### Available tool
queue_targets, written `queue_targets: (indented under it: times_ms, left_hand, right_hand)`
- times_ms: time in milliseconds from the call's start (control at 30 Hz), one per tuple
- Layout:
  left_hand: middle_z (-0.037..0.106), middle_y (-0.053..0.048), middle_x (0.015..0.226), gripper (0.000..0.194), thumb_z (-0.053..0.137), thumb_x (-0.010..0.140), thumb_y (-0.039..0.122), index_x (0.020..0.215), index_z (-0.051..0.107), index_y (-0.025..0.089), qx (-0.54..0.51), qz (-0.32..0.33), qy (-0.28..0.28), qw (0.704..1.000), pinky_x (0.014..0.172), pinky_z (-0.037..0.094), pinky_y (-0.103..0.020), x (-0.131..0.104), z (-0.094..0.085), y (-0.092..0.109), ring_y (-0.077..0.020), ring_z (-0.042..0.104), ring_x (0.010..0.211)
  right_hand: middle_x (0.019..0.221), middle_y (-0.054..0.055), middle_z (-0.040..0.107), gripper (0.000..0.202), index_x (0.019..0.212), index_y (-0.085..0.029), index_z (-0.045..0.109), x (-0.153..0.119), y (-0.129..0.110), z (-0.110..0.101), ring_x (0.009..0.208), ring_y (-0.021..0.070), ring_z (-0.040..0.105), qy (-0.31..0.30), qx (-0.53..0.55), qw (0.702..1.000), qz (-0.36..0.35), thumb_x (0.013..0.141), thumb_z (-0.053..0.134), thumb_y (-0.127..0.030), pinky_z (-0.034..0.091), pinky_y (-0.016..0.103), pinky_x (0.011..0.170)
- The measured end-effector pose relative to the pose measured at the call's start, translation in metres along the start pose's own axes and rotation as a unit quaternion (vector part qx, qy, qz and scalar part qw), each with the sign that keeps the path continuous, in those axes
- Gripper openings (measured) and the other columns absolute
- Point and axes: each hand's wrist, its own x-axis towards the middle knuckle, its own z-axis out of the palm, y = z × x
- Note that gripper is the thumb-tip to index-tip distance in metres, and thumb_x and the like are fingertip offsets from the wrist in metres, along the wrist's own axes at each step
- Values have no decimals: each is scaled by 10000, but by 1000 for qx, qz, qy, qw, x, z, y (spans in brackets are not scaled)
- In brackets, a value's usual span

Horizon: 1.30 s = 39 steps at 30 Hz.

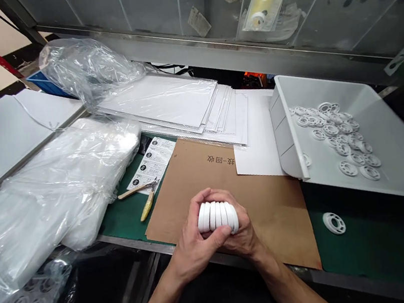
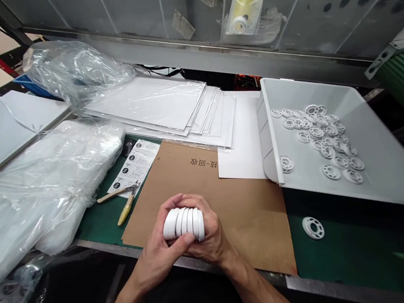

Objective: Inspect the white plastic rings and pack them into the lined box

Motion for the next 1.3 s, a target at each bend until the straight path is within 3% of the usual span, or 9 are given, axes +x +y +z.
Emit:
queue_targets:
  times_ms: [100, 200, 300, 367, 433, 833, 1067, 1167, 1300]
  left_hand:
    - [459, -172, 1591, 880, 554, 925, 699, 1588, 285, 188, 13, 6, -4, 1000, 1155, 401, -453, 0, -3, -4, -372, 483, 1414]
    - [571, -151, 1483, 788, 381, 976, 743, 1529, 418, 183, -8, 10, -16, 1000, 1140, 405, -440, 1, -10, -8, -350, 533, 1352]
    - [710, -100, 1140, 672, 429, 985, 707, 1326, 619, 160, -21, -16, -55, 998, 952, 499, -371, 2, -16, -9, -295, 643, 1094]
    - [694, -55, 933, 610, 502, 973, 676, 1238, 666, 152, -23, -36, -75, 996, 829, 503, -330, 2, -19, -9, -258, 650, 939]
    - [660, -29, 854, 558, 525, 975, 645, 1198, 679, 157, -36, -42, -79, 995, 784, 488, -312, 2, -20, -9, -235, 636, 874]
    - [627, -10, 792, 392, 527, 965, 537, 1012, 664, 173, -34, -54, -76, 995, 798, 455, -322, 3, -21, -7, -231, 613, 841]
    - [655, -34, 862, 445, 425, 987, 548, 940, 638, 160, 72, -20, -35, 997, 714, 404, -308, 5, -15, 2, -223, 567, 800]
    - [661, -26, 854, 367, 455, 980, 489, 941, 631, 170, 93, 1, -52, 994, 707, 407, -301, 1, -15, -3, -217, 563, 779]
    - [676, -34, 934, 326, 501, 955, 420, 1093, 658, 170, 65, 12, -96, 993, 785, 439, -310, -4, -19, -11, -247, 596, 886]
  right_hand:
    - [1231, 113, 685, 583, 1316, -244, 642, -1, -2, -1, 1221, 330, 618, -12, -4, 1000, -25, 789, 884, -300, 535, 494, 1051]
    - [1205, 110, 681, 585, 1312, -246, 629, 0, -4, -4, 1156, 312, 647, 6, -19, 999, -31, 788, 888, -277, 556, 472, 1013]
    - [1190, 111, 678, 573, 1314, -248, 613, 2, -5, -8, 1123, 308, 658, 23, -43, 998, -48, 805, 875, -283, 567, 465, 986]
    - [1176, 113, 682, 537, 1312, -249, 608, 3, -6, -9, 1111, 307, 663, 25, -52, 996, -61, 834, 848, -295, 574, 464, 970]
    - [1160, 115, 682, 516, 1306, -249, 611, 5, -7, -10, 1090, 306, 671, 22, -54, 996, -69, 846, 837, -308, 588, 456, 938]
    - [1187, 117, 677, 549, 1327, -254, 587, 1, -5, -11, 1061, 296, 696, -8, -57, 997, -53, 842, 842, -290, 619, 433, 888]
    - [1142, 108, 672, 543, 1341, -254, 578, 8, -11, -9, 1037, 290, 695, -13, -86, 991, -100, 860, 825, -290, 622, 432, 876]
    - [1149, 106, 668, 538, 1308, -257, 595, 6, -8, -11, 1017, 292, 702, -3, -56, 997, -58, 840, 845, -346, 628, 431, 855]
    - [1183, 109, 667, 544, 1312, -271, 603, 4, -5, -15, 1051, 306, 693, 1, -34, 999, -22, 838, 845, -382, 618, 436, 885]
